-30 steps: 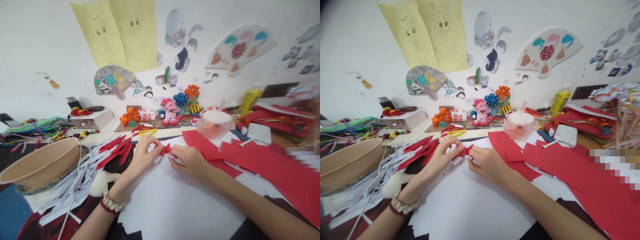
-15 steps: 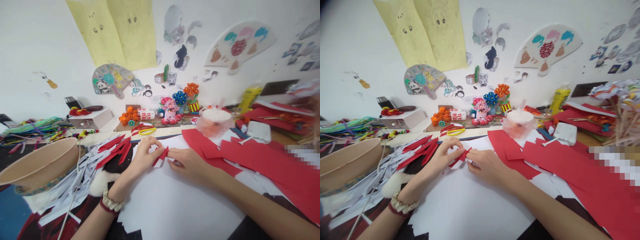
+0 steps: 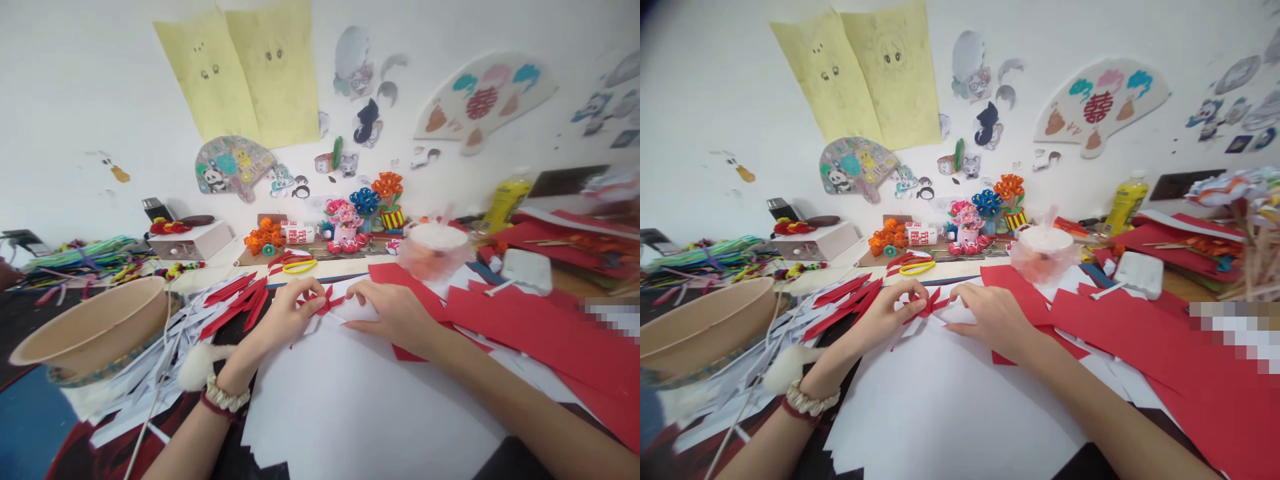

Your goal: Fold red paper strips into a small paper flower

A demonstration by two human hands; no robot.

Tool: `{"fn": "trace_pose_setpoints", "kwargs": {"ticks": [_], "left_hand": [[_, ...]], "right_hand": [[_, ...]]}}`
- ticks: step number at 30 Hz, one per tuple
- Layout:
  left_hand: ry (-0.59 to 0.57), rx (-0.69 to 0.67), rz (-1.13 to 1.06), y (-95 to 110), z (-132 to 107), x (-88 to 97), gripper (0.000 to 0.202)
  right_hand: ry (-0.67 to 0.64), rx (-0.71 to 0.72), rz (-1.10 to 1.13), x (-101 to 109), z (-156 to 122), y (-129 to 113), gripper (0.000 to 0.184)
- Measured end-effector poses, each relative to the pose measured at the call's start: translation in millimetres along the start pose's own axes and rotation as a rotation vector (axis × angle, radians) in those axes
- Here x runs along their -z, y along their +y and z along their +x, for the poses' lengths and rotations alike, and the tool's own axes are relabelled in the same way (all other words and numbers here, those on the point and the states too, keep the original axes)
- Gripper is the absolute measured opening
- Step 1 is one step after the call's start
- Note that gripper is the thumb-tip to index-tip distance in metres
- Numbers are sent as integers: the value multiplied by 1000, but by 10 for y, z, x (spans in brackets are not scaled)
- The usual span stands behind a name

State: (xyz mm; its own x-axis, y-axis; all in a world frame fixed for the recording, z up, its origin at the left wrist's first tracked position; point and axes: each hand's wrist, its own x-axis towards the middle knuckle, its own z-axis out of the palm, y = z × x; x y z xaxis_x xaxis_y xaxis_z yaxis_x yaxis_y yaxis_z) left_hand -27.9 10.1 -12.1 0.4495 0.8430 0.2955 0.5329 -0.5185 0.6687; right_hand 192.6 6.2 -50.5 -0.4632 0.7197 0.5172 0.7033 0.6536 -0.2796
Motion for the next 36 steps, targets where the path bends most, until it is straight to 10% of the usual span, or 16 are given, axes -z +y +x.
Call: {"fn": "trace_pose_setpoints", "kwargs": {"ticks": [8, 20, 27, 36], "left_hand": [[-69, -136, -29, -82, 61, 55, 11], [37, -30, 86, -44, 51, -46, 14], [298, -195, 371, 88, -81, -66, 16], [102, -409, 794, 127, -89, -329, 12]], "right_hand": [[131, 74, -36, -61, -1, 35, 23], [-52, 252, 52, -103, -13, -20, 22], [-12, -4, 64, -159, -44, -63, 17], [42, 44, 76, -152, -27, -45, 22]]}}
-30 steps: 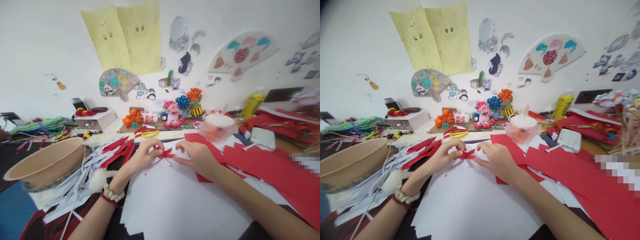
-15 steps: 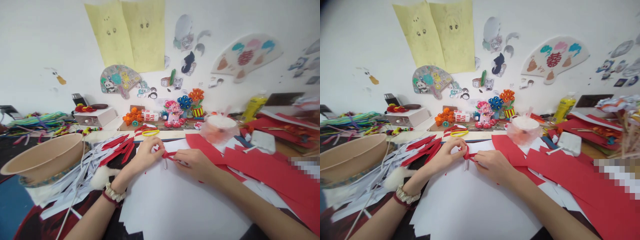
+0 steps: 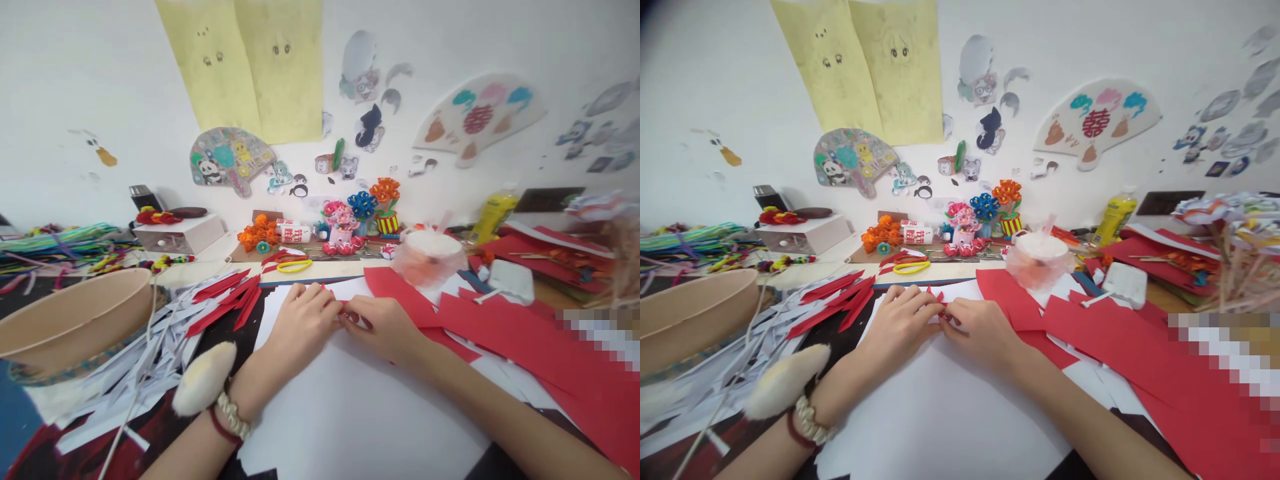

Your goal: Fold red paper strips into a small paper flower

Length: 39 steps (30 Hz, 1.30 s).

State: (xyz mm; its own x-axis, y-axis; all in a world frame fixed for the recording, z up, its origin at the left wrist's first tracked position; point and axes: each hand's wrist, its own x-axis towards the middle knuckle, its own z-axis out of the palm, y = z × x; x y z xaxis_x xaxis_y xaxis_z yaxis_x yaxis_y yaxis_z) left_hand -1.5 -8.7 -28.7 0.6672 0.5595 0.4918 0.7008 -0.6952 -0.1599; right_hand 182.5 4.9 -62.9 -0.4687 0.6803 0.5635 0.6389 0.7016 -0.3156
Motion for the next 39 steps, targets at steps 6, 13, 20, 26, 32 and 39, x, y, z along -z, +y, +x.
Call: {"fn": "trace_pose_setpoints", "kwargs": {"ticks": [6, 13, 20, 26, 32, 39], "left_hand": [[97, 82, -163, -164, -51, 64, 19], [105, 87, -281, -193, -74, 90, 18], [121, 73, -298, -174, -75, 105, 20], [124, 80, -302, -156, -69, 136, 21], [116, 78, -307, -160, -75, 138, 20], [142, 58, -322, -141, -64, 98, 16]], "right_hand": [[8, 91, 99, 96, 28, 50, 27], [157, 158, 58, 98, 31, 25, 28], [165, 160, 52, 140, 50, -28, 32], [144, 172, 91, 150, 45, -19, 29], [131, 173, 75, 140, 36, 4, 29], [200, 207, -87, 120, 32, -65, 22]]}}
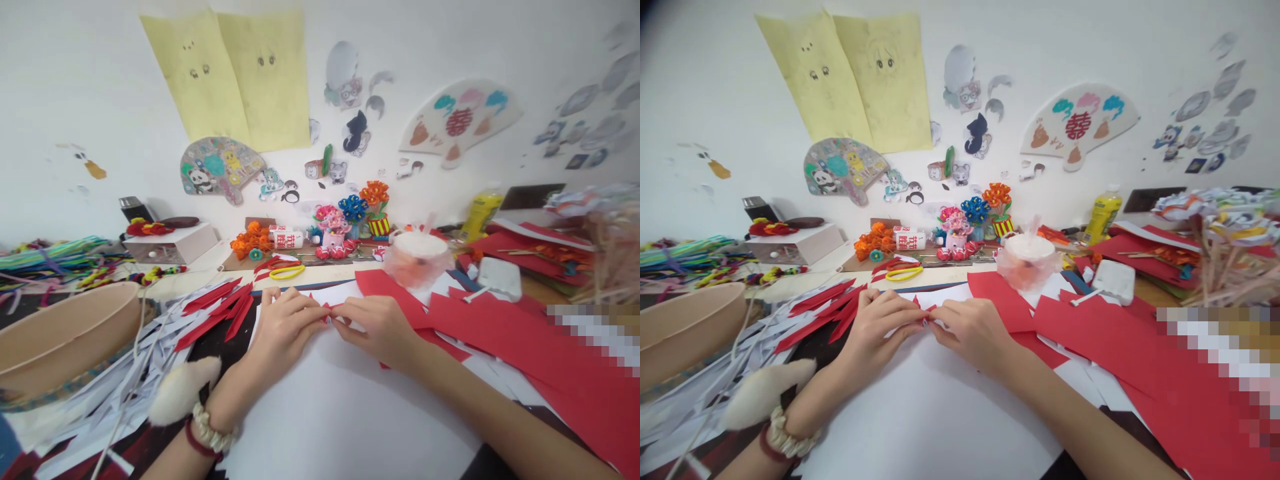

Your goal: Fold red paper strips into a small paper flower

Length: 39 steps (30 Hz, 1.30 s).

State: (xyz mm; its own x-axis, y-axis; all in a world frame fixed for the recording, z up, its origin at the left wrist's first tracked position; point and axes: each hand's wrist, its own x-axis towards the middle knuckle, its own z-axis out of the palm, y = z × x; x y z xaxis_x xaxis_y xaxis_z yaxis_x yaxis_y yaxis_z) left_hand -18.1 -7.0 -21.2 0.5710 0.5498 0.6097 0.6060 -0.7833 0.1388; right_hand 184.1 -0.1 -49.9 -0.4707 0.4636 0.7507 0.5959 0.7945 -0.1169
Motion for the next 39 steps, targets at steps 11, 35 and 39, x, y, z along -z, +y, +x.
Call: {"fn": "trace_pose_setpoints", "kwargs": {"ticks": [11, 35, 39], "left_hand": [[40, 50, 13, -8, -6, -61, 16], [77, -39, 15, -3, -7, -29, 13], [71, -48, 17, 2, -6, -18, 11]], "right_hand": [[86, -12, -30, -93, -31, -6, 17], [67, -4, 45, -107, -40, 10, 14], [68, -3, 41, -111, -45, 14, 14]]}}
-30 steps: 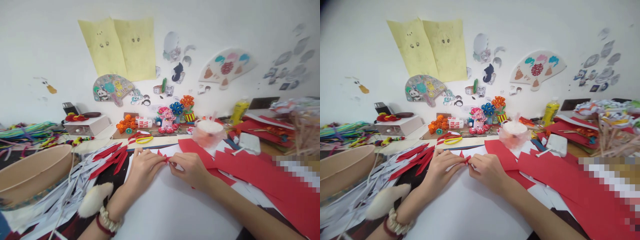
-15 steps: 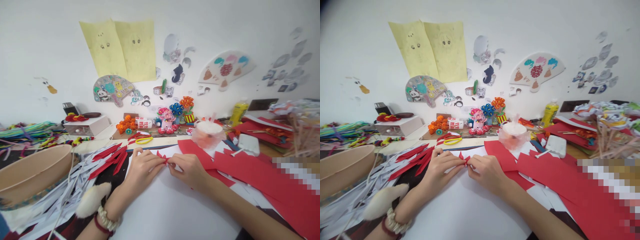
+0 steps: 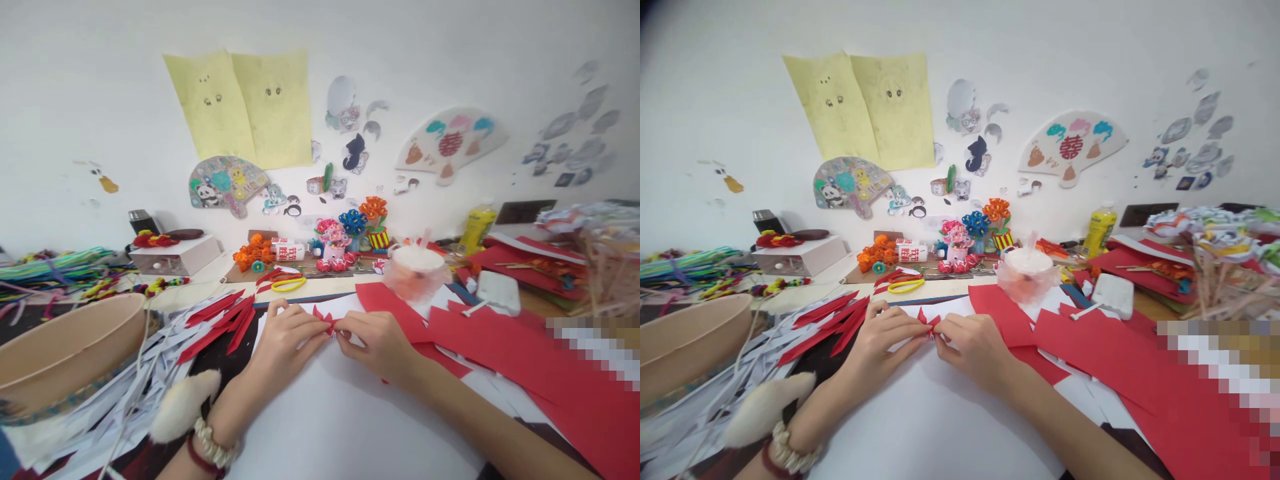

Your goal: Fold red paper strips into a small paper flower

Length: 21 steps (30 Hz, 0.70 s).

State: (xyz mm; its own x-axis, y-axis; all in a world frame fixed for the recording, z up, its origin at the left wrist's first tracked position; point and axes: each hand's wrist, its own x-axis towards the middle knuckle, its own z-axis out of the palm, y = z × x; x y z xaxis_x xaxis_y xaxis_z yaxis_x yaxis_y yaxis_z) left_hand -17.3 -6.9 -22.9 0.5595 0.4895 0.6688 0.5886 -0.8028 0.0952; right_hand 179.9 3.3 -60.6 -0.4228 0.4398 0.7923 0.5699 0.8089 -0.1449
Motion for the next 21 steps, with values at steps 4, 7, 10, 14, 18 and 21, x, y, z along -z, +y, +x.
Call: {"fn": "trace_pose_setpoints", "kwargs": {"ticks": [4, 7, 10, 14, 18, 21], "left_hand": [[-7, -5, 13, 2, 1, 12, 12], [1, -12, 42, 20, -7, -1, 11], [21, -17, 97, 61, -14, -38, 10], [30, -38, 170, 117, -3, -85, 11], [8, -53, 226, 138, 16, -95, 13], [17, -75, 284, 150, 10, -95, 13]], "right_hand": [[-11, -3, 5, 4, -2, -4, 13], [-16, -1, 0, 5, 1, -6, 14], [-24, 4, -17, -4, -2, 0, 17], [-18, 28, -60, -20, -12, 11, 22], [-18, 52, -78, -17, -12, 12, 26], [-14, 62, -77, -13, -4, 6, 27]]}}
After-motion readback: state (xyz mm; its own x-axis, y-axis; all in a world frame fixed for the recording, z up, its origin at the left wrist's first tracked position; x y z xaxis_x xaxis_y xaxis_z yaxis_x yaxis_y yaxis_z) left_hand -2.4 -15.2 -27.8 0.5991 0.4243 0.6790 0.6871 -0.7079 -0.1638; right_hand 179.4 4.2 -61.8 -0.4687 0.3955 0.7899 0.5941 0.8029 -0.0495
